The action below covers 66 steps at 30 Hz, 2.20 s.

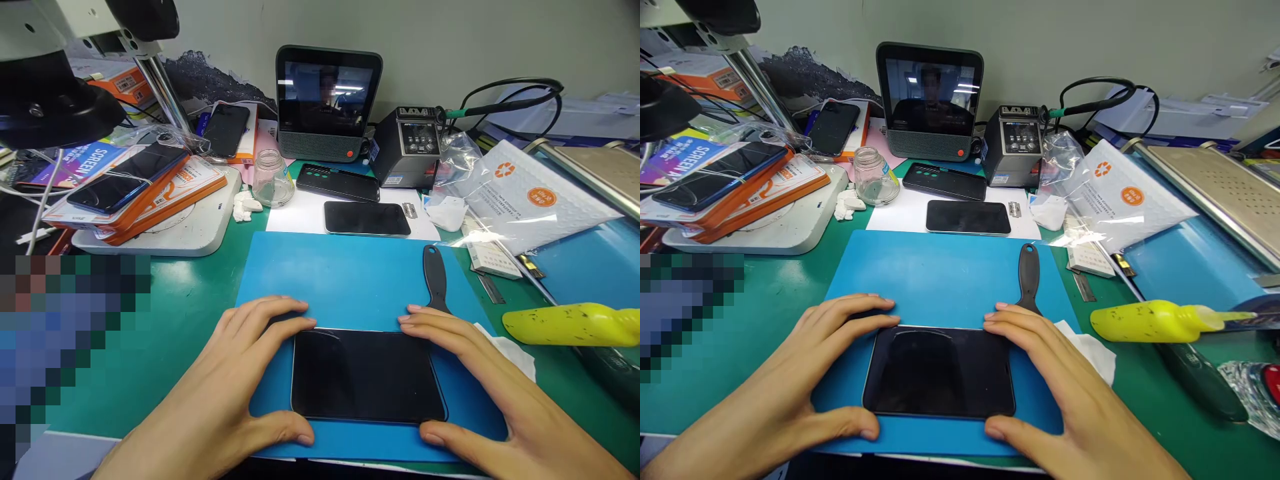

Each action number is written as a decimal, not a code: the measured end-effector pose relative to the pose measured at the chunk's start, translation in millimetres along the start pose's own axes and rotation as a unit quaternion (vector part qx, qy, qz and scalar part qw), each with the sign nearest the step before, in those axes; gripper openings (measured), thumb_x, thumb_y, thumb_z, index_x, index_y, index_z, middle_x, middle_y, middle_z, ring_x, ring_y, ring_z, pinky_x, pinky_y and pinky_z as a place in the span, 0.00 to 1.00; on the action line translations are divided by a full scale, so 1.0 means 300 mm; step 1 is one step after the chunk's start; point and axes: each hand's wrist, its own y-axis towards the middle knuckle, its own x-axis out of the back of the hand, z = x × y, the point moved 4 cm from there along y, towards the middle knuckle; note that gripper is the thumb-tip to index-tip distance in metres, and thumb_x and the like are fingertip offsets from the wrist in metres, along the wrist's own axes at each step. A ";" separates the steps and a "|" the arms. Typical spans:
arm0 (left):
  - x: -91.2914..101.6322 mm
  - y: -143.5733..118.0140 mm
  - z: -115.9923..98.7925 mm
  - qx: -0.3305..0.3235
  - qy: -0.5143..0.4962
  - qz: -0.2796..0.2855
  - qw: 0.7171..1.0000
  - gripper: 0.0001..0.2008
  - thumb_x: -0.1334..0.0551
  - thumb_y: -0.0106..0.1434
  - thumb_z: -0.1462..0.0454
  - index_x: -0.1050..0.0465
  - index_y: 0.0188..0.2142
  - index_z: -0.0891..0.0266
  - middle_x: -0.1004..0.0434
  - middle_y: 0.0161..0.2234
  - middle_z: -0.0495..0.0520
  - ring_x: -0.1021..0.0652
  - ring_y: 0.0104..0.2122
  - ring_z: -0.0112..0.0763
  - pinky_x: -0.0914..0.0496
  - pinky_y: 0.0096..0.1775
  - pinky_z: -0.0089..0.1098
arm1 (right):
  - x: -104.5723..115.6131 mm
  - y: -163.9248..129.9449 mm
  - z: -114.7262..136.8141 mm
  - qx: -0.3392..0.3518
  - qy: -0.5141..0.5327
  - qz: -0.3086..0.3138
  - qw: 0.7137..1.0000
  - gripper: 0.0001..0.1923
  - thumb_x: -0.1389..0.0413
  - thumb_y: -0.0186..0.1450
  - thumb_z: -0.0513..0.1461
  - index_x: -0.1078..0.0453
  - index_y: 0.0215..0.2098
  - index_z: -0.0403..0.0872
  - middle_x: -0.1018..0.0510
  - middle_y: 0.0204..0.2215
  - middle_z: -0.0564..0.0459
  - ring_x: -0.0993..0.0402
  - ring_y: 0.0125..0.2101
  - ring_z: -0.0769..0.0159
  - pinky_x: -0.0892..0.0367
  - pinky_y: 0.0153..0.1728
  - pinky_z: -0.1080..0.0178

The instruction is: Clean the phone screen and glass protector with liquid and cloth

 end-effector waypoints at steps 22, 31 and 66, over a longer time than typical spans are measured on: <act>0.010 -0.003 -0.019 0.016 -0.017 0.007 1.000 0.35 0.29 0.66 0.44 0.36 0.68 0.39 0.38 0.73 0.53 0.36 0.71 0.55 0.34 0.68 0.59 | 0.010 0.016 0.010 -0.003 0.017 -0.006 1.000 0.41 0.32 0.65 0.55 0.39 0.73 0.66 0.34 0.73 0.52 0.32 0.69 0.39 0.30 0.67 0.43; 0.011 -0.003 -0.016 0.009 -0.021 -0.012 1.000 0.33 0.28 0.65 0.47 0.32 0.66 0.41 0.36 0.72 0.54 0.35 0.71 0.56 0.34 0.68 0.59 | 0.008 0.019 0.005 -0.011 0.039 -0.005 0.999 0.41 0.31 0.63 0.57 0.35 0.71 0.65 0.34 0.73 0.50 0.34 0.70 0.39 0.31 0.68 0.42; -0.011 -0.018 -0.013 -0.001 0.027 -0.043 0.999 0.30 0.32 0.67 0.43 0.36 0.66 0.37 0.33 0.69 0.51 0.33 0.68 0.58 0.37 0.65 0.59 | 0.029 0.027 0.070 0.009 0.085 -0.006 0.996 0.38 0.33 0.63 0.61 0.31 0.67 0.60 0.31 0.71 0.52 0.35 0.71 0.51 0.37 0.72 0.50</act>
